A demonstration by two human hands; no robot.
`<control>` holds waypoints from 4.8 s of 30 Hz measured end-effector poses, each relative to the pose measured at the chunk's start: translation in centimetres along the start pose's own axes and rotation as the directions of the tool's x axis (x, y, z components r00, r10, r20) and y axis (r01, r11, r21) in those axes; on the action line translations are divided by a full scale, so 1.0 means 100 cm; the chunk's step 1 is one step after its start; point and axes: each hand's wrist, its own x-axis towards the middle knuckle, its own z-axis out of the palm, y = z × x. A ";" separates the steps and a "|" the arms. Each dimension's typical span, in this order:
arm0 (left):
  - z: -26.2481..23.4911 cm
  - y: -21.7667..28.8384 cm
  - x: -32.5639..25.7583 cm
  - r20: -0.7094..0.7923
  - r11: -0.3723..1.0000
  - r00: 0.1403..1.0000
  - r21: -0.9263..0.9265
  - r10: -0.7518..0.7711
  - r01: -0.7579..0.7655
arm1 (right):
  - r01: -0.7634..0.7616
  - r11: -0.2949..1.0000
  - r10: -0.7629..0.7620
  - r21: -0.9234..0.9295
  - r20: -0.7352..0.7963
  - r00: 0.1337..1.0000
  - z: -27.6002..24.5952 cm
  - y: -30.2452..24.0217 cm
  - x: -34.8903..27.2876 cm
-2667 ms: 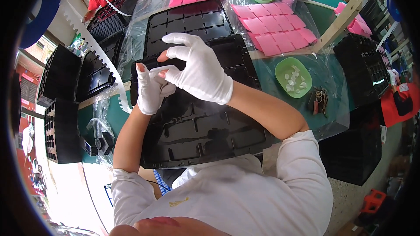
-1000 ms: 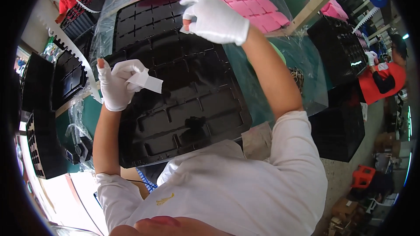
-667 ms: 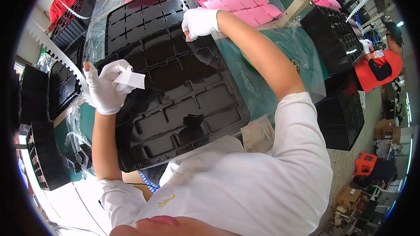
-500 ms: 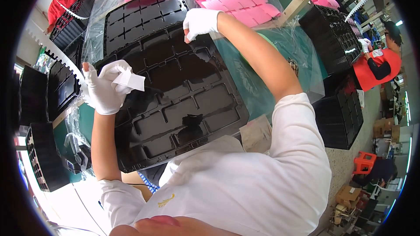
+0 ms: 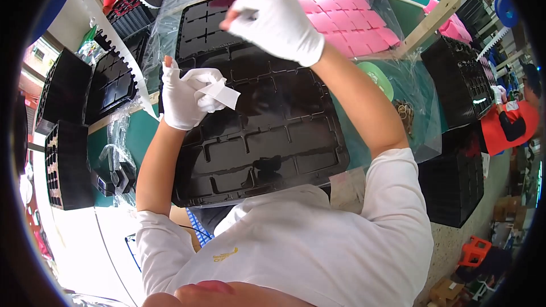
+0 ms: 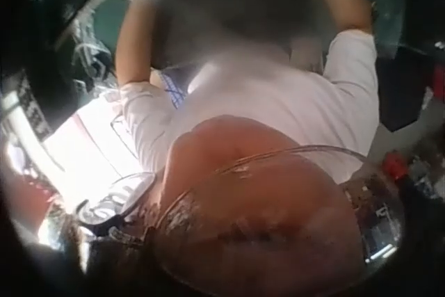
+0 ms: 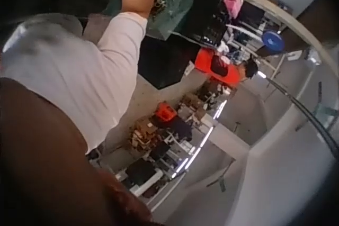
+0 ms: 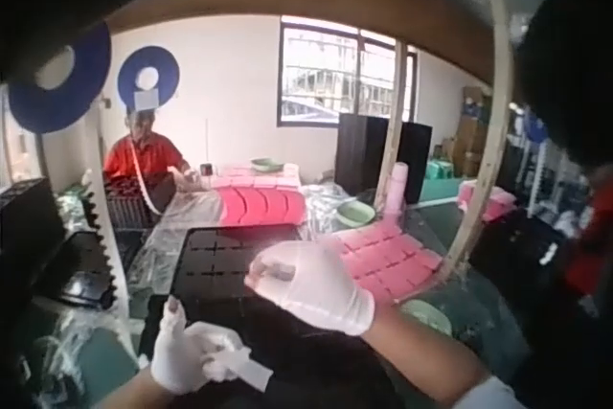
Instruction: The person places small white components into a black plastic tray and adds pink foam dividers for organization by hand.
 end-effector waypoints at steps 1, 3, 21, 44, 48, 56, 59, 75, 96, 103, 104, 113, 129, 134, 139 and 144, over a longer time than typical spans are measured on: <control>-0.003 -0.001 0.000 0.023 1.000 1.000 -0.020 -0.014 0.014 | 0.167 0.983 -0.165 -0.076 0.032 0.986 0.007 -0.019 -0.001; -0.001 0.000 -0.003 0.027 0.999 0.999 -0.035 -0.022 0.023 | 0.319 0.938 -0.310 -0.133 0.081 0.947 0.027 -0.039 -0.002; 0.013 -0.006 0.008 -0.201 0.979 0.975 0.198 0.094 -0.054 | -0.041 0.999 0.034 0.026 0.228 0.973 0.036 -0.039 -0.015; 0.003 -0.006 0.005 -0.263 0.836 0.935 0.545 0.239 -0.060 | 0.221 0.961 -0.217 -0.165 0.046 0.975 0.018 -0.049 -0.035; 0.007 -0.007 0.005 -0.117 0.654 0.903 0.728 0.413 -0.205 | 0.153 0.986 -0.142 -0.071 0.141 0.980 0.011 -0.048 -0.035; 0.015 -0.006 0.002 -0.106 0.686 0.899 0.686 0.425 -0.243 | 0.066 0.998 -0.065 0.003 0.232 0.970 0.004 -0.048 -0.038; 0.017 -0.005 0.001 -0.057 0.665 0.885 0.683 0.461 -0.302 | -0.036 0.994 0.007 0.104 0.264 0.965 0.002 -0.049 -0.038; 0.022 -0.001 0.001 -0.159 0.533 0.814 0.821 0.559 -0.205 | -0.108 0.994 0.097 0.034 0.242 0.965 0.005 -0.044 -0.043; 0.014 0.016 -0.011 0.389 -0.166 0.567 0.900 0.726 -0.404 | 0.312 0.946 -0.323 0.095 0.164 0.932 0.027 -0.065 -0.054; 0.009 0.014 -0.009 0.440 -0.270 0.440 0.877 0.783 -0.396 | 0.506 0.844 -0.517 -0.178 -0.021 0.856 0.018 -0.079 -0.075; 0.013 0.017 -0.012 0.444 -0.255 0.481 0.877 0.756 -0.408 | 0.535 0.800 -0.573 -0.272 -0.079 0.816 0.020 -0.083 -0.079; -0.011 -0.004 -0.018 -0.212 0.308 0.396 0.931 0.893 -0.197 | 0.431 0.787 -0.510 -0.442 -0.073 0.857 -0.011 -0.083 -0.119; 0.033 -0.008 -0.011 -0.031 0.181 0.737 0.976 0.675 -0.124 | -0.230 0.820 0.358 -0.524 0.157 0.920 -0.031 -0.032 -0.205; 0.043 -0.008 -0.017 -0.072 0.223 0.787 0.971 0.612 -0.085 | -0.501 0.773 0.533 -0.389 -0.029 0.846 -0.028 -0.025 -0.208; 0.031 -0.010 -0.017 -0.066 0.336 0.834 0.930 0.548 -0.147 | -0.530 0.736 0.545 -0.421 -0.094 0.833 -0.024 -0.029 -0.212; 0.044 -0.005 -0.017 -0.053 0.291 0.832 0.948 0.553 -0.133 | -0.338 0.749 0.290 -0.570 -0.176 0.941 -0.041 -0.018 -0.193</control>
